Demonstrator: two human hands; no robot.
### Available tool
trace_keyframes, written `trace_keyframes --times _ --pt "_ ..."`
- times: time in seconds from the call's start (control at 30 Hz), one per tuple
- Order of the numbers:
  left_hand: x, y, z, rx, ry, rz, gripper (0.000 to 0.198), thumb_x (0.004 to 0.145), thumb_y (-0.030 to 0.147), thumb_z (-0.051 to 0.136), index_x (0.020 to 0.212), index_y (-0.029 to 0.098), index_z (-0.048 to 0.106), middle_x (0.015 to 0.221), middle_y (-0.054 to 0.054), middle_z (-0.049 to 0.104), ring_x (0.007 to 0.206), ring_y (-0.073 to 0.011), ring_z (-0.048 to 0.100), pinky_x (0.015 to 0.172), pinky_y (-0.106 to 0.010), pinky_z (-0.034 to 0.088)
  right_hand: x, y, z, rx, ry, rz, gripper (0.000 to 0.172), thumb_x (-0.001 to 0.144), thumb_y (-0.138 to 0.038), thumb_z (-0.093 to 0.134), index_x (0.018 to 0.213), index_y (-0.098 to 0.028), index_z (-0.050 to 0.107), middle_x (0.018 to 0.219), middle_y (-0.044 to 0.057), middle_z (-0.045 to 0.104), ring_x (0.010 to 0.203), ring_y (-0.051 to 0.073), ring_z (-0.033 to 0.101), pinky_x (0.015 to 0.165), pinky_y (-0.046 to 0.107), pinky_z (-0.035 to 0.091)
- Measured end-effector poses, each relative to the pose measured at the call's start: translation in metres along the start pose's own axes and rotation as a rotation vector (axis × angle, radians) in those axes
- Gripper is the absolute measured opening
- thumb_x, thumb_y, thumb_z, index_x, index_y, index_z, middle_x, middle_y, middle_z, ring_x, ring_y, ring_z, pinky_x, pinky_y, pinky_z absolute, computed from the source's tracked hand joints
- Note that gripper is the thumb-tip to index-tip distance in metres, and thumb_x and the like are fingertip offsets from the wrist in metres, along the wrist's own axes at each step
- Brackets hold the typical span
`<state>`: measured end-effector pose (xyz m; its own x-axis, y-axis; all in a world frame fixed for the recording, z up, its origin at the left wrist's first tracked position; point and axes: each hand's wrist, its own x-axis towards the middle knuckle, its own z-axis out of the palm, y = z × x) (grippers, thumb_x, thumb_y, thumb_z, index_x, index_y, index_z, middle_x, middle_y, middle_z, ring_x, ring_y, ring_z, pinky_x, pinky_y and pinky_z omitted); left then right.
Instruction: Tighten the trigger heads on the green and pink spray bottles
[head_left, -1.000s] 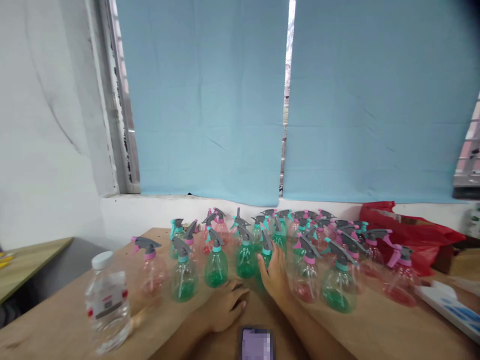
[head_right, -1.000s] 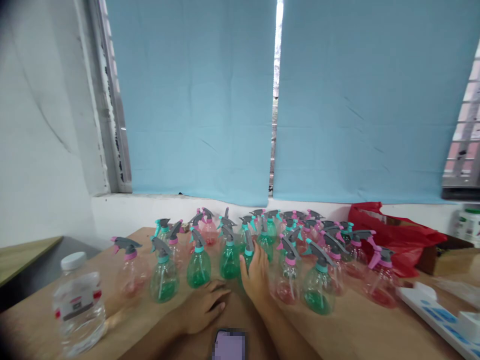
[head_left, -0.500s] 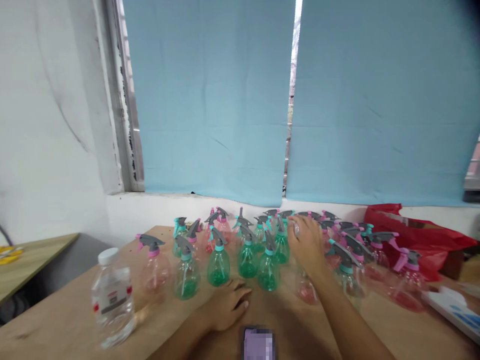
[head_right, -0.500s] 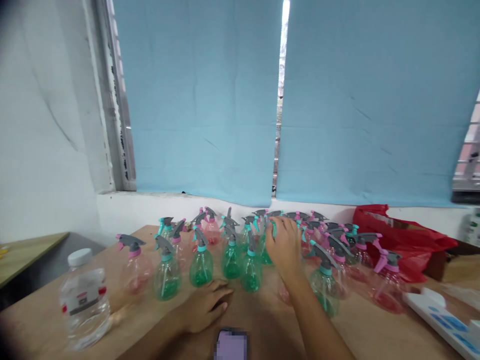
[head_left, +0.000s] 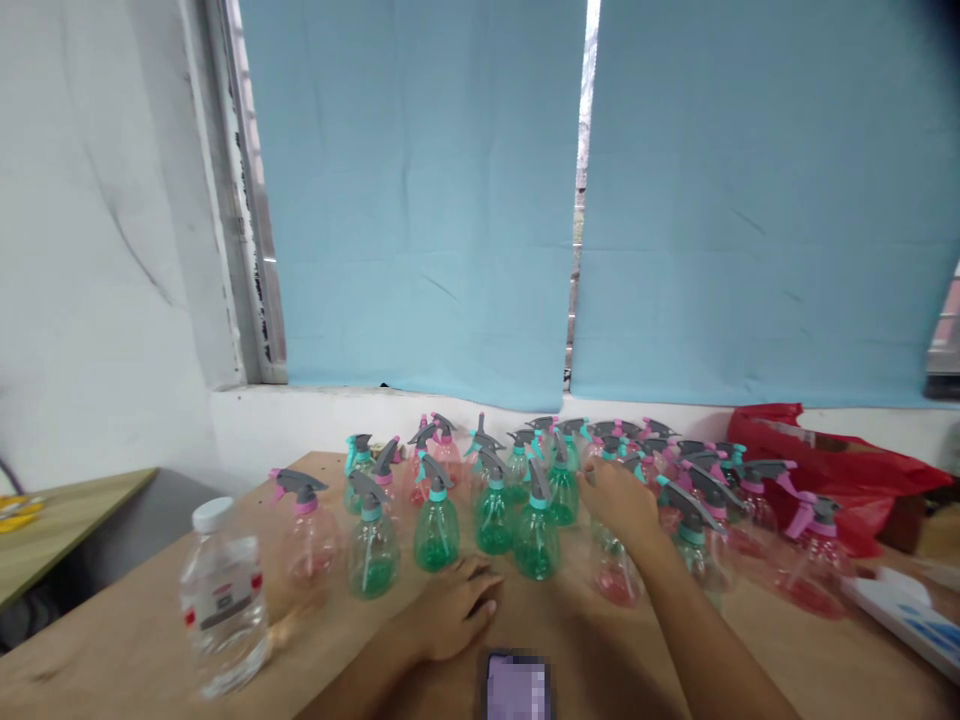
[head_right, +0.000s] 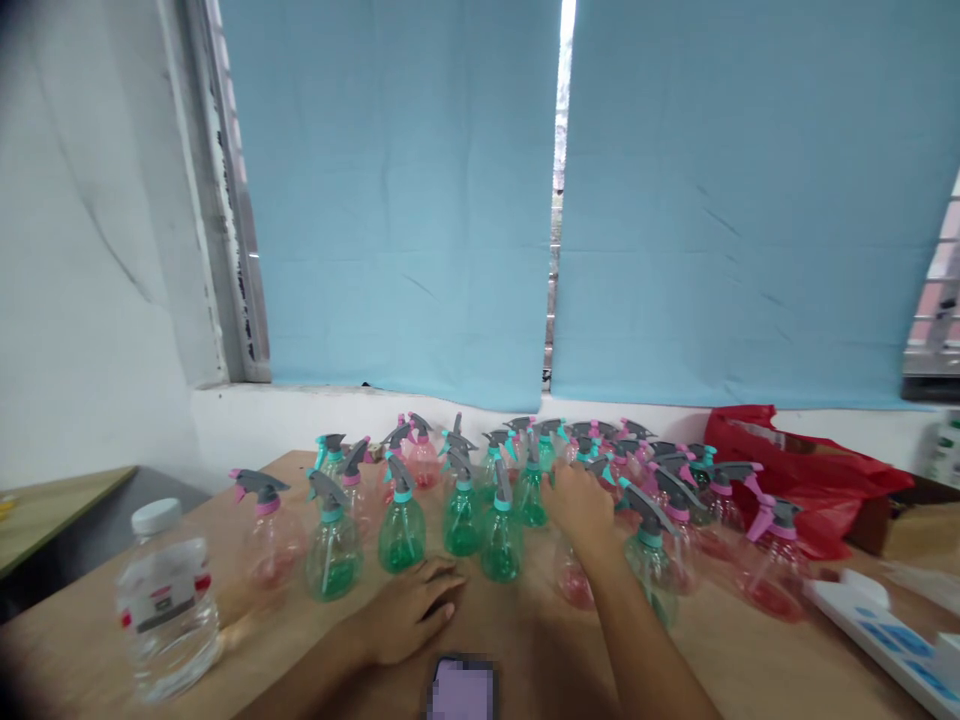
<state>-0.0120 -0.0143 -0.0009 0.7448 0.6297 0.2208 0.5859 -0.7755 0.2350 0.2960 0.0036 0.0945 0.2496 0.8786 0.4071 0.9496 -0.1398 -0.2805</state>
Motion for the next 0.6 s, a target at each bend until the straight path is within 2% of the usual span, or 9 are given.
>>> trace_keyframes --times 0.17,0.33,0.43,0.5,0.6 --pt "0.000 0.000 0.000 0.002 0.001 0.004 0.043 0.098 0.032 0.049 0.140 0.025 0.058 0.141 -0.010 0.056 0.129 -0.0305 0.052 0.111 -0.048 0.042 0.001 0.005 -0.003 0.027 -0.017 -0.009 0.029 0.093 -0.026 0.047 0.111 -0.019 0.068 0.107 0.016 0.073 0.098 0.030 0.071 0.078 0.036 0.049" --pt "0.000 0.004 -0.004 0.034 -0.018 -0.014 0.043 0.099 0.032 0.049 0.140 0.023 0.058 0.139 -0.011 0.057 0.127 -0.0317 0.054 0.111 -0.050 0.042 0.002 0.013 -0.015 0.037 -0.053 -0.007 0.038 0.093 -0.032 0.048 0.126 -0.019 0.062 0.105 0.017 0.074 0.097 0.033 0.072 0.078 0.039 0.048" --pt "0.000 0.006 -0.006 0.048 -0.037 -0.020 0.044 0.100 0.033 0.049 0.141 0.022 0.057 0.139 -0.012 0.057 0.127 -0.0319 0.054 0.111 -0.050 0.042 0.003 0.020 -0.020 -0.002 -0.086 0.002 0.041 0.091 -0.035 0.052 0.128 -0.021 0.061 0.102 0.016 0.075 0.097 0.035 0.072 0.078 0.040 0.048" --pt "0.000 0.005 -0.005 0.042 -0.031 -0.019 0.043 0.100 0.033 0.049 0.141 0.023 0.057 0.139 -0.012 0.057 0.127 -0.0319 0.053 0.111 -0.049 0.042 0.004 0.026 -0.017 -0.019 -0.101 -0.019 0.038 0.088 -0.035 0.054 0.123 -0.021 0.064 0.102 0.016 0.075 0.097 0.034 0.072 0.078 0.040 0.048" --pt "0.000 0.003 -0.003 0.023 -0.016 -0.013 0.043 0.099 0.033 0.049 0.141 0.023 0.057 0.140 -0.012 0.057 0.127 -0.0322 0.054 0.110 -0.049 0.043 0.004 0.033 -0.009 -0.032 -0.074 -0.055 0.024 0.083 -0.032 0.062 0.102 -0.022 0.071 0.097 0.013 0.077 0.092 0.031 0.073 0.076 0.036 0.048"
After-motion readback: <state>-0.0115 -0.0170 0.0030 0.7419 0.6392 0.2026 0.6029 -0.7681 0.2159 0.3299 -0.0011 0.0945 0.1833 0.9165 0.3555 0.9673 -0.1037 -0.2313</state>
